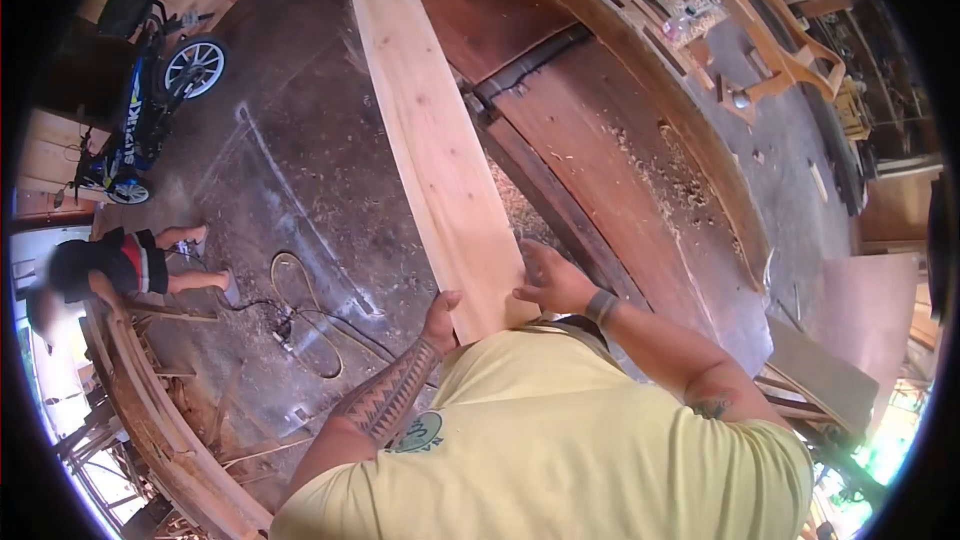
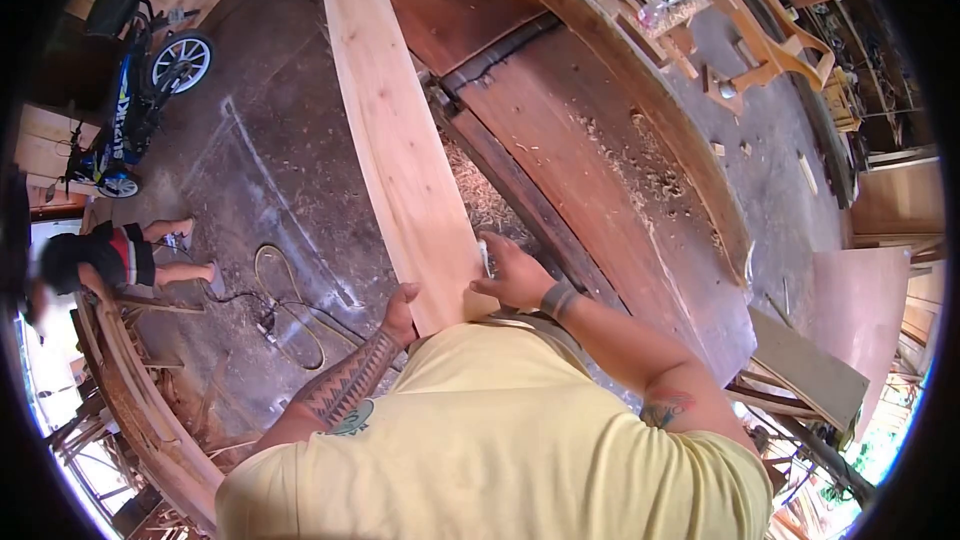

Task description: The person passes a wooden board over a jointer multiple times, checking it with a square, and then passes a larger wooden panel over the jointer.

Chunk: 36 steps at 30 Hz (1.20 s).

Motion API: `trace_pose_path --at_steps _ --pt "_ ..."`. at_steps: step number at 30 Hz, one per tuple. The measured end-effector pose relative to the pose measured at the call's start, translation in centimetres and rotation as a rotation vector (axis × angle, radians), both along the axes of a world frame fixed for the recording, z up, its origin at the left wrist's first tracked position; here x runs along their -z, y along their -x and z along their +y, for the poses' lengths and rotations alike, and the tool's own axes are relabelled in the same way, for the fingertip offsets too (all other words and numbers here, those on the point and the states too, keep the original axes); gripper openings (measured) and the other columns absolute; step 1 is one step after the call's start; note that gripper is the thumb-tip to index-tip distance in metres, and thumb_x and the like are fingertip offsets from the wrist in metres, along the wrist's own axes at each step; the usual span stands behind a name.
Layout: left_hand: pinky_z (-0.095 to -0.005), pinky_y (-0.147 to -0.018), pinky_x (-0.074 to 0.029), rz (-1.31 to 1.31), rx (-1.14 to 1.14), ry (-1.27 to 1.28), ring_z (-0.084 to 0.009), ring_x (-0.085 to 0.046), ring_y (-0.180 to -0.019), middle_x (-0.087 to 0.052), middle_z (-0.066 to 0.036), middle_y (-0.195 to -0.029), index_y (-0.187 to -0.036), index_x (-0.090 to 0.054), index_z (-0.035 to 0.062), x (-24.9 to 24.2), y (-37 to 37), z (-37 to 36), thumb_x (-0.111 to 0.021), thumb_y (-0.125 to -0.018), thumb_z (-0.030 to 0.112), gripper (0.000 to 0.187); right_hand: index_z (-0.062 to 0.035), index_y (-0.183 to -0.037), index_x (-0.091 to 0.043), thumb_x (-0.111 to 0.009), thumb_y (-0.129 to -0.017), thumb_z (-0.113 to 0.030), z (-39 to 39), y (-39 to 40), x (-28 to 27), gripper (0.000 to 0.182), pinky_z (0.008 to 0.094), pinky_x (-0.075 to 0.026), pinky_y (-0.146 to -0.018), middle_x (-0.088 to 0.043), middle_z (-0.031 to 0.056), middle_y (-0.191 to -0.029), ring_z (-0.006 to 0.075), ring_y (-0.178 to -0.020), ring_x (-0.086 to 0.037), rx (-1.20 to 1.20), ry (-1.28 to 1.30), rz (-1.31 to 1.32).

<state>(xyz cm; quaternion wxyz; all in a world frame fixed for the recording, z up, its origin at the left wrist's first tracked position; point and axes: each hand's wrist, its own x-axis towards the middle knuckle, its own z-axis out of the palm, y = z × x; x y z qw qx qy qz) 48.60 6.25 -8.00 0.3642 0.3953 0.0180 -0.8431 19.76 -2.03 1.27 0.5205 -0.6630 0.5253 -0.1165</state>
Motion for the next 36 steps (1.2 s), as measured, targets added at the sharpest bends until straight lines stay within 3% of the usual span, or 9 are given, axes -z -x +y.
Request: trace_pose_path --at_steps 4,7,10,23,25,28,31,34,36 --pt "-0.055 -0.121 -0.048 0.001 -0.032 0.017 -0.042 -0.063 -0.135 -0.06 -0.024 -0.151 -0.158 -0.045 -0.0015 -2.0 1.9 -0.4 -0.064 -0.091 0.036 0.079 -0.0037 -0.164 -0.039 -0.088 -0.092 -0.037 0.9 1.5 -0.1 0.094 0.0419 -0.058 -0.1 -0.068 0.0218 -0.139 0.0303 -0.117 -0.072 0.002 -0.235 -0.02" --pt "-0.055 -0.121 -0.048 -0.008 -0.051 0.016 -0.0422 -0.063 -0.135 -0.061 -0.024 -0.15 -0.159 -0.044 -0.0011 -2.2 2.8 -0.5 -0.064 -0.092 0.037 0.079 0.0005 -0.165 -0.035 -0.084 -0.093 -0.049 1.6 2.4 -0.8 0.1 0.0473 -0.054 -0.108 -0.064 0.031 -0.142 0.0416 -0.124 -0.07 -0.03 -0.3 -0.019" --pt "-0.055 -0.121 -0.048 0.012 -0.04 0.028 -0.0416 -0.062 -0.136 -0.06 -0.024 -0.15 -0.159 -0.044 -0.0013 -2.5 3.5 -0.7 -0.064 -0.093 0.039 0.08 -0.0001 -0.165 -0.036 -0.083 -0.093 -0.05 2.7 3.2 -1.3 0.099 0.0469 -0.054 -0.107 -0.069 0.0298 -0.134 0.0411 -0.124 -0.07 -0.017 -0.247 -0.043" --pt "-0.0571 -0.118 -0.05 -0.02 -0.069 0.046 -0.0427 -0.063 -0.134 -0.061 -0.025 -0.149 -0.159 -0.044 -0.0012 -4.7 9.0 1.7 -0.064 -0.093 0.042 0.081 -0.0032 -0.164 -0.041 -0.081 -0.096 -0.044 6.1 7.9 -3.7 0.089 0.0427 -0.053 -0.108 -0.072 0.0244 -0.132 0.0366 -0.124 -0.071 0.008 -0.186 -0.119" --pt "-0.0581 -0.117 -0.051 -0.06 -0.075 0.047 -0.0433 -0.064 -0.133 -0.061 -0.025 -0.148 -0.159 -0.044 -0.001 -7.4 10.5 2.2 -0.064 -0.094 0.042 0.08 -0.0033 -0.164 -0.041 -0.082 -0.095 -0.043 6.5 8.5 -5.5 0.089 0.0421 -0.052 -0.109 -0.073 0.0234 -0.13 0.036 -0.121 -0.072 0.013 -0.21 -0.112" --pt "-0.0578 -0.12 -0.048 -0.056 -0.065 0.021 -0.0429 -0.063 -0.135 -0.061 -0.025 -0.15 -0.16 -0.043 -0.0001 -5.6 11.0 3.1 -0.065 -0.093 0.043 0.082 -0.0048 -0.165 -0.04 -0.083 -0.093 -0.042 7.3 9.7 -4.7 0.092 0.0444 -0.051 -0.111 -0.066 0.0242 -0.141 0.0405 -0.127 -0.067 0.005 -0.161 -0.146" --pt "-0.0576 -0.118 -0.05 -0.06 -0.07 0.031 -0.0422 -0.064 -0.133 -0.063 -0.024 -0.147 -0.158 -0.046 0.0016 -5.0 11.9 3.4 -0.065 -0.094 0.041 0.077 -0.0079 -0.165 -0.04 -0.084 -0.088 -0.038 9.1 10.0 -5.0 0.094 0.0502 -0.047 -0.116 -0.053 0.0251 -0.155 0.0449 -0.139 -0.056 0.009 0.311 0.168" --pt "-0.0568 -0.114 -0.053 -0.129 -0.041 0.013 -0.0403 -0.067 -0.128 -0.066 -0.022 -0.141 -0.154 -0.051 0.0032 -8.9 14.1 3.2 -0.063 -0.097 0.04 0.069 -0.0098 -0.165 -0.04 -0.084 -0.083 -0.034 9.5 10.9 -8.0 0.097 0.0551 -0.041 -0.12 -0.044 0.025 -0.162 0.047 -0.147 -0.047 -0.309 0.652 0.161" --pt "-0.0516 -0.101 -0.059 -0.294 -0.087 -0.002 -0.0336 -0.071 -0.116 -0.07 -0.018 -0.129 -0.14 -0.06 0.0008 -11.0 16.2 2.9 -0.071 -0.097 0.034 0.056 -0.0075 -0.164 -0.04 -0.082 -0.082 -0.031 10.9 10.1 -8.9 0.094 0.057 -0.038 -0.122 -0.047 0.0258 -0.16 0.0465 -0.147 -0.047 -0.375 0.653 0.19"
